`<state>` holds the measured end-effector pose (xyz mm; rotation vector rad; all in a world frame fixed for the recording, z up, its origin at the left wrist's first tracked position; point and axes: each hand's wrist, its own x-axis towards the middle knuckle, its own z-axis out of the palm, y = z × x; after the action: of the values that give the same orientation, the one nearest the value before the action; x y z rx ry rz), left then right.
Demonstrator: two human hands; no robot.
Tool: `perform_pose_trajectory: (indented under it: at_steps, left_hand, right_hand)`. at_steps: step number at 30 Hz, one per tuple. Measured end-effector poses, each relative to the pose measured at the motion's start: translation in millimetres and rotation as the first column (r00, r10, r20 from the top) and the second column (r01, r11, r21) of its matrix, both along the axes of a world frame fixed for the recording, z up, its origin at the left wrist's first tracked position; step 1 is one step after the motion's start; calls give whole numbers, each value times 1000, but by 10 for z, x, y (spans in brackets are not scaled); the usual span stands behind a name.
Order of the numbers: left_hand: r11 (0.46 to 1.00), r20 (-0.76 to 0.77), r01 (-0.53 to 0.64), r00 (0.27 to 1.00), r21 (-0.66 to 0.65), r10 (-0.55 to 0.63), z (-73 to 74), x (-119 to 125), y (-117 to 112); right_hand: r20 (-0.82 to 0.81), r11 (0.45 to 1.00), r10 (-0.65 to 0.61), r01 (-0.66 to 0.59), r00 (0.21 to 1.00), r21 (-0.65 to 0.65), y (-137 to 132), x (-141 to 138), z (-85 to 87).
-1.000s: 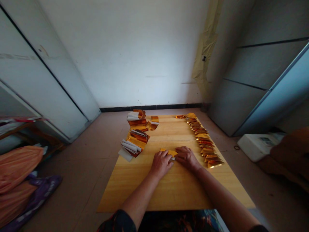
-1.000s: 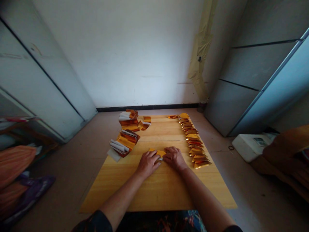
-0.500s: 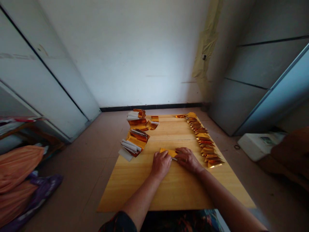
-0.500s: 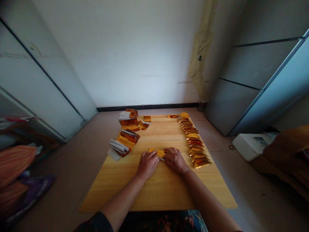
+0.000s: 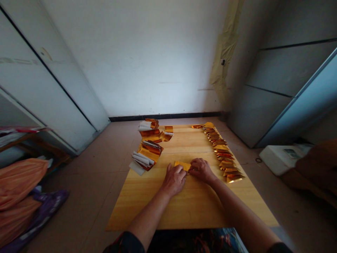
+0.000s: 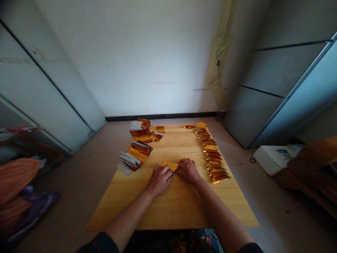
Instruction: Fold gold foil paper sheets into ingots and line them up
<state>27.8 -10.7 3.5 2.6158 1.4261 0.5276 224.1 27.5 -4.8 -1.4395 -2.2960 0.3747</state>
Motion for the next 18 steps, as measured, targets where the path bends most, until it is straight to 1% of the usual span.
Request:
perform_pose_trajectory:
  at_steps: [3, 8, 10, 14, 18]
  left_hand:
    - [1000, -10, 21, 1000, 4, -21, 2, -21, -8]
    - [999, 2, 44, 999, 9, -44, 3, -48, -16]
    - [999, 0, 48, 999, 12, -48, 8, -53, -19]
    - [998, -18, 56, 998, 2, -55, 22, -63, -28]
    - [998, -36, 66, 997, 0, -66, 23, -73, -38]
  right_hand:
    - [1, 1000, -19, 19, 1000, -19, 36, 0, -7]
    - [-23, 999, 0, -1, 1000, -51, 88, 43, -32]
    - [-13, 998, -16, 15, 1000, -56, 87, 34, -23]
    - [26, 998, -56, 57, 998, -42, 54, -19, 2]
    - [15, 997, -80, 80, 997, -16, 22, -53, 2]
